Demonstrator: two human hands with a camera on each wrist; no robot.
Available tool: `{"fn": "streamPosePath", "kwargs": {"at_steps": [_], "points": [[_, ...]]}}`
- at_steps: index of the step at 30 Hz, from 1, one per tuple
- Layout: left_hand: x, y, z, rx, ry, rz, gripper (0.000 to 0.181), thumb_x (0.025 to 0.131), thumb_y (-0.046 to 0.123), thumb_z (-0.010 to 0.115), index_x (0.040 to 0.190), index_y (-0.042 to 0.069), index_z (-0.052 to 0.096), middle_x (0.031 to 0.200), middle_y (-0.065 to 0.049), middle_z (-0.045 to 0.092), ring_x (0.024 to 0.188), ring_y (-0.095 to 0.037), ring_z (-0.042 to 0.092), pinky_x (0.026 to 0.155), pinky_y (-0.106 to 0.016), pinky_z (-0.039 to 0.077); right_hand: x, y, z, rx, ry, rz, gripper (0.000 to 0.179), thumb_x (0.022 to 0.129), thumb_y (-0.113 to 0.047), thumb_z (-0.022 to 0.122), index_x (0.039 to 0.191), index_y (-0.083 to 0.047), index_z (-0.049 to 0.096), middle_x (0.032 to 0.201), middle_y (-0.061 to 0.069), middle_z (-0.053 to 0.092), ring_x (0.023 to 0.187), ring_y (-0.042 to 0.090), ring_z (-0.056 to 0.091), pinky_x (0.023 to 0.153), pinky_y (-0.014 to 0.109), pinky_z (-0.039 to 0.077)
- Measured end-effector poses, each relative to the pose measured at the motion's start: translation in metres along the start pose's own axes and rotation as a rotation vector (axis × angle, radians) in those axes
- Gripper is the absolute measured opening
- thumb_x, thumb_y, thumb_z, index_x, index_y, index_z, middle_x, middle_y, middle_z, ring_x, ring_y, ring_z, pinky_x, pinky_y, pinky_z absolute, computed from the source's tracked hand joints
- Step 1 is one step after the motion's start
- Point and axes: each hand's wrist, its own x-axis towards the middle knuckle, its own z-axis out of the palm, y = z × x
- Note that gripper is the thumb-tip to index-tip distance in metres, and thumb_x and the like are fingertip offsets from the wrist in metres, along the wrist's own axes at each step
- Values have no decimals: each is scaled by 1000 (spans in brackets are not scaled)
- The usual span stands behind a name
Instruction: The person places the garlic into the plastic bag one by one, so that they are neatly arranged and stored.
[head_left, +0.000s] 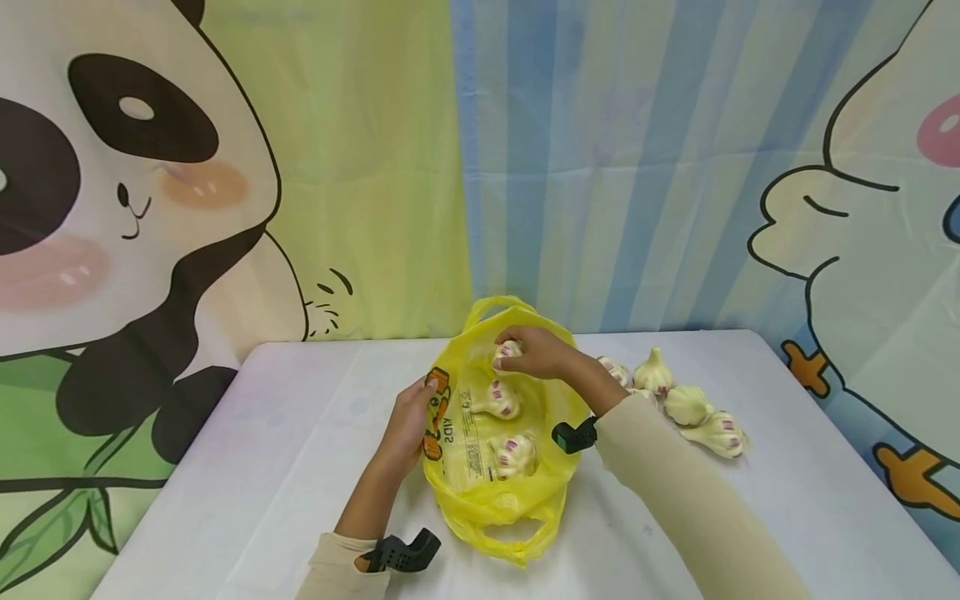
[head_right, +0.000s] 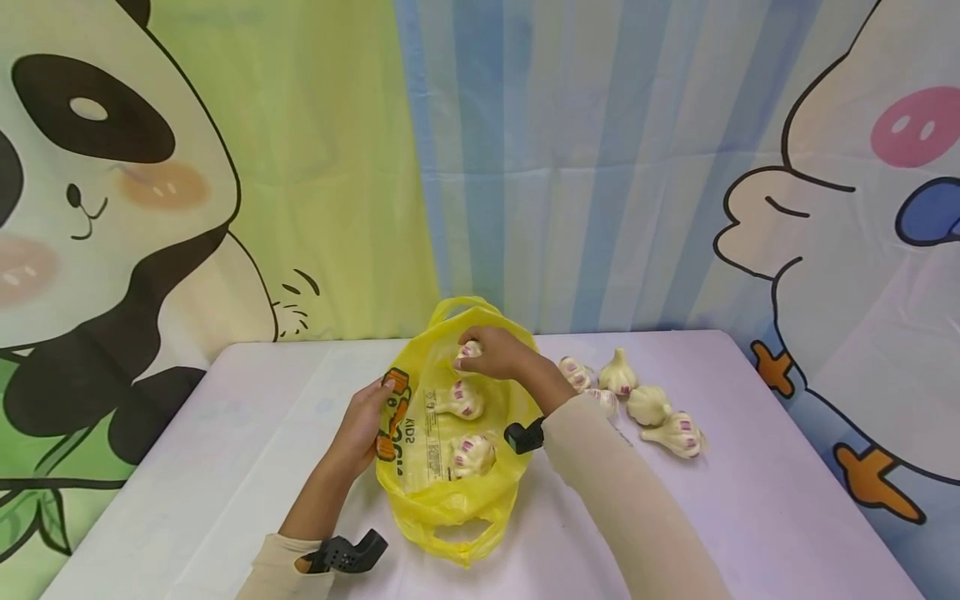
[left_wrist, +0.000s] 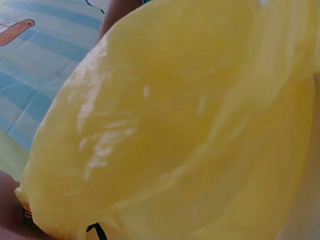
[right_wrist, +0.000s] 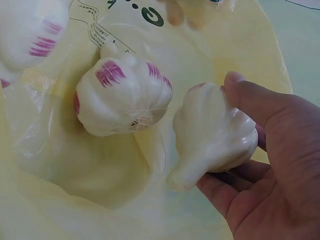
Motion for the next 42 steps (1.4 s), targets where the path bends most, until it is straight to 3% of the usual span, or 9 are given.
{"fn": "streamPosePath", "kwargs": {"at_steps": [9,19,29,42], "points": [[1,0,1,0,4,-13,43,106,33,40,135,6,54,105,-23,58,92,-35,59,81,-47,50,2,11,8,20,13,11,48,95,-29,66,131,-1,56,131,14,55,120,30,51,99,45,43],[0,1,1,14,3,-7,43,106,33,40,135,5,54,100,-16,60,93,-36,59,82,-48,49,1,8,16,18,10,4,46,94,-29,66,130,-2,56,129,13,56,116,29,53,96,42,45],[1,-1,0,15,1,0,43,106,32,39,137,5,53,102,-15,59,92,-32,60,83,-47,49,-3,15,28,28,-5,16,44,95,-28,66,129,-1,57,130,15,56,118,32,52,96,44,44],[1,0,2,9,15,-9,44,106,33,39,137,4,52,111,-25,56,97,-34,59,86,-48,49,-5,27,39,84,7,7,44,94,-27,66,127,0,58,125,14,58,113,31,54,92,44,46]]}}
